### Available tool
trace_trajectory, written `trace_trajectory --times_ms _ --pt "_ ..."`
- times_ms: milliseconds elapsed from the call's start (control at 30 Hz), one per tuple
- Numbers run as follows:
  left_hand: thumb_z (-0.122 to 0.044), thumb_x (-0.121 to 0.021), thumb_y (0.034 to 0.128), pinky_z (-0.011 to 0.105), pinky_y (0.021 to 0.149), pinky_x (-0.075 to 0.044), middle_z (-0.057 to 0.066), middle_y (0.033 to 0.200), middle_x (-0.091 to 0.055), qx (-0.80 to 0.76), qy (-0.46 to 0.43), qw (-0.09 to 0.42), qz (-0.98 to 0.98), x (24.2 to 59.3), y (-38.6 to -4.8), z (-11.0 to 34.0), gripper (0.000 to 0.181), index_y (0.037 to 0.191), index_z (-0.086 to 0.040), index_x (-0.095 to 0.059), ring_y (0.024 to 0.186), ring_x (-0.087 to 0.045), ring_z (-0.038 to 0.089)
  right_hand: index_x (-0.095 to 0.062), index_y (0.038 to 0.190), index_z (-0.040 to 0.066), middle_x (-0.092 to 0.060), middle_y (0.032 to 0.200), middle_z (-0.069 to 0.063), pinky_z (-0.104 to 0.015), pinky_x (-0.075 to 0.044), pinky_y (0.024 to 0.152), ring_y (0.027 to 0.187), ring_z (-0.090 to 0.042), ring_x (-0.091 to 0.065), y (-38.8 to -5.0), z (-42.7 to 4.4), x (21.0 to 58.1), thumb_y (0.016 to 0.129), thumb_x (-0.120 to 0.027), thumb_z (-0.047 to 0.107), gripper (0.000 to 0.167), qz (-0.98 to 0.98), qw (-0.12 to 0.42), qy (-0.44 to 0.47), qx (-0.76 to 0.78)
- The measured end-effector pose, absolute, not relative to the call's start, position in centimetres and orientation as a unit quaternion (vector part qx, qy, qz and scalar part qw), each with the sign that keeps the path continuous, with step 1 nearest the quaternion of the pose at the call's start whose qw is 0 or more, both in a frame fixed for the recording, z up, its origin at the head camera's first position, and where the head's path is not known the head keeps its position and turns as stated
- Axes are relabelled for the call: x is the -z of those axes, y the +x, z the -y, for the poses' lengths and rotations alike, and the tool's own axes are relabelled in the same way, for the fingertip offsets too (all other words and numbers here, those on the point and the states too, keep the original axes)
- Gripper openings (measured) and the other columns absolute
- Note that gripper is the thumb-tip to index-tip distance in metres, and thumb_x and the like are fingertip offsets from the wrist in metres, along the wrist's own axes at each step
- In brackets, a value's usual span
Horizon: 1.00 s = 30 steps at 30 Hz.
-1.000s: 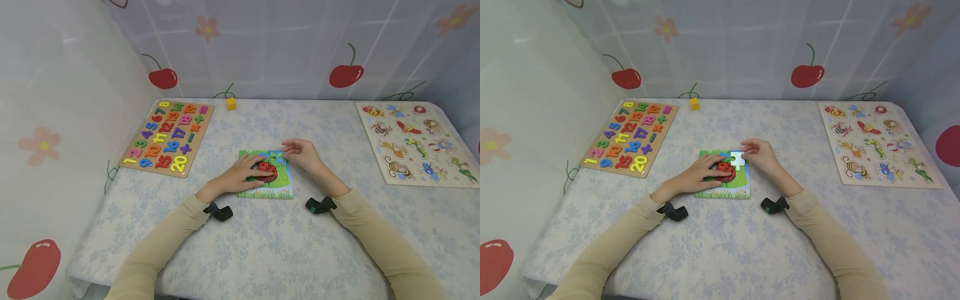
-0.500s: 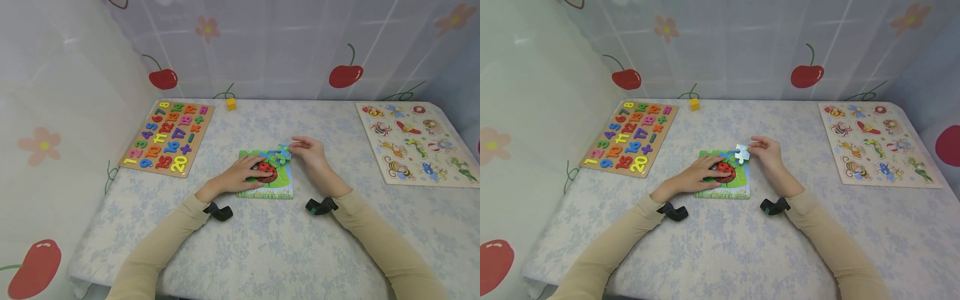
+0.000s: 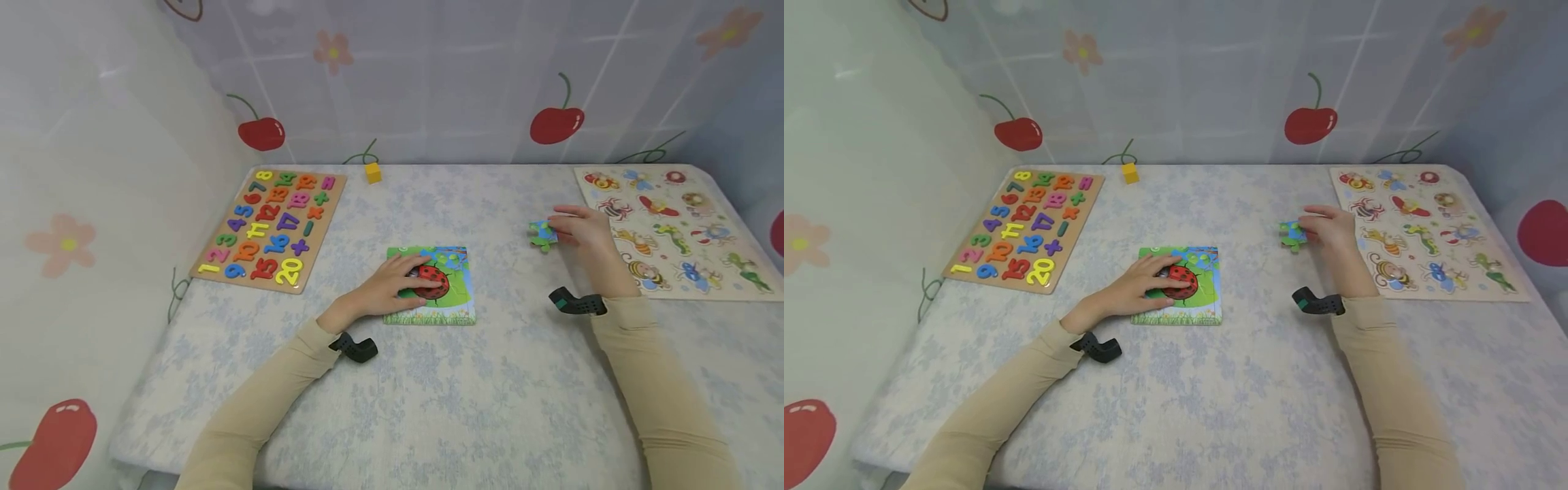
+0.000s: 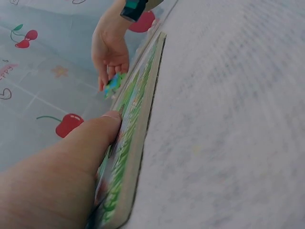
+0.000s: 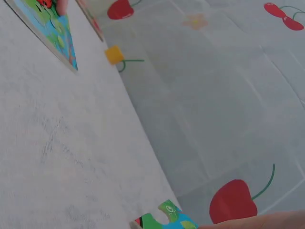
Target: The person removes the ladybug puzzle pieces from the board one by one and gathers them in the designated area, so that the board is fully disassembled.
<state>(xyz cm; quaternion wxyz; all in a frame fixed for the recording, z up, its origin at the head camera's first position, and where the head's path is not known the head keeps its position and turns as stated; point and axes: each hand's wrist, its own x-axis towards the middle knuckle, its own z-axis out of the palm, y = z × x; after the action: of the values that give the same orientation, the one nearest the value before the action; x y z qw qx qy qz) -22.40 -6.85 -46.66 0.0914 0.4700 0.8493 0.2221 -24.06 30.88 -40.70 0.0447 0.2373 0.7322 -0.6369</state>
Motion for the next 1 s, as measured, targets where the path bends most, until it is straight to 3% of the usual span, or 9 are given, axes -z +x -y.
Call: trace_trajectory --times_ms 267,600,800,867,1000 --pt "-0.058 -0.074 0.0728 0.045 0.123 -0.001 0.003 0.160 -0.018 -0.211 0.460 0.099 -0.856 46.3 -22.0 6.8 0.076 0.140 -0.032 -0.048 0.150 -0.010 0.022 -0.044 0.142 0.006 -0.058 0.066 0.025 -0.013 -0.050 0.062 0.070 0.007 -0.057 -24.1 -32.1 41.2 0.092 -0.056 0.003 0.051 -0.752 0.029 0.269 0.601" --pt "-0.063 -0.073 0.0703 0.048 0.123 -0.003 0.003 0.160 -0.018 -0.197 0.439 0.095 -0.872 45.9 -21.9 7.0 0.080 0.140 -0.034 -0.048 0.150 -0.009 0.024 -0.055 0.126 0.016 -0.060 0.072 0.027 -0.013 -0.048 0.066 0.071 0.006 -0.058 -23.6 -31.6 41.1 0.093 -0.060 0.012 0.034 -0.748 0.017 0.233 0.622" --pt "-0.063 -0.074 0.0683 0.049 0.122 -0.003 0.006 0.161 -0.017 -0.193 0.426 0.089 -0.880 45.8 -22.0 7.0 0.084 0.141 -0.031 -0.047 0.151 -0.006 0.026 -0.053 0.130 0.006 -0.060 0.078 0.027 -0.015 -0.048 0.074 0.077 0.008 -0.057 -23.0 -27.1 41.2 0.095 -0.058 0.017 0.038 -0.790 0.037 0.106 0.603" --pt "-0.063 -0.075 0.0681 0.049 0.123 -0.003 0.007 0.160 -0.018 -0.197 0.425 0.084 -0.879 45.8 -22.0 7.0 0.084 0.141 -0.030 -0.048 0.150 -0.008 0.026 -0.051 0.132 0.000 -0.063 0.085 0.021 -0.016 -0.049 0.075 0.079 0.006 -0.058 -22.6 -24.7 41.4 0.095 -0.058 0.015 0.041 -0.802 0.059 0.060 0.591" --pt "-0.061 -0.075 0.0695 0.049 0.122 -0.003 0.007 0.160 -0.018 -0.209 0.429 0.081 -0.875 46.0 -22.1 7.0 0.081 0.140 -0.030 -0.048 0.150 -0.009 0.025 -0.050 0.134 -0.003 -0.067 0.110 -0.010 -0.023 -0.051 0.080 0.093 -0.008 -0.063 -21.4 -20.1 42.1 0.094 -0.058 0.012 0.044 -0.828 0.092 -0.030 0.552"
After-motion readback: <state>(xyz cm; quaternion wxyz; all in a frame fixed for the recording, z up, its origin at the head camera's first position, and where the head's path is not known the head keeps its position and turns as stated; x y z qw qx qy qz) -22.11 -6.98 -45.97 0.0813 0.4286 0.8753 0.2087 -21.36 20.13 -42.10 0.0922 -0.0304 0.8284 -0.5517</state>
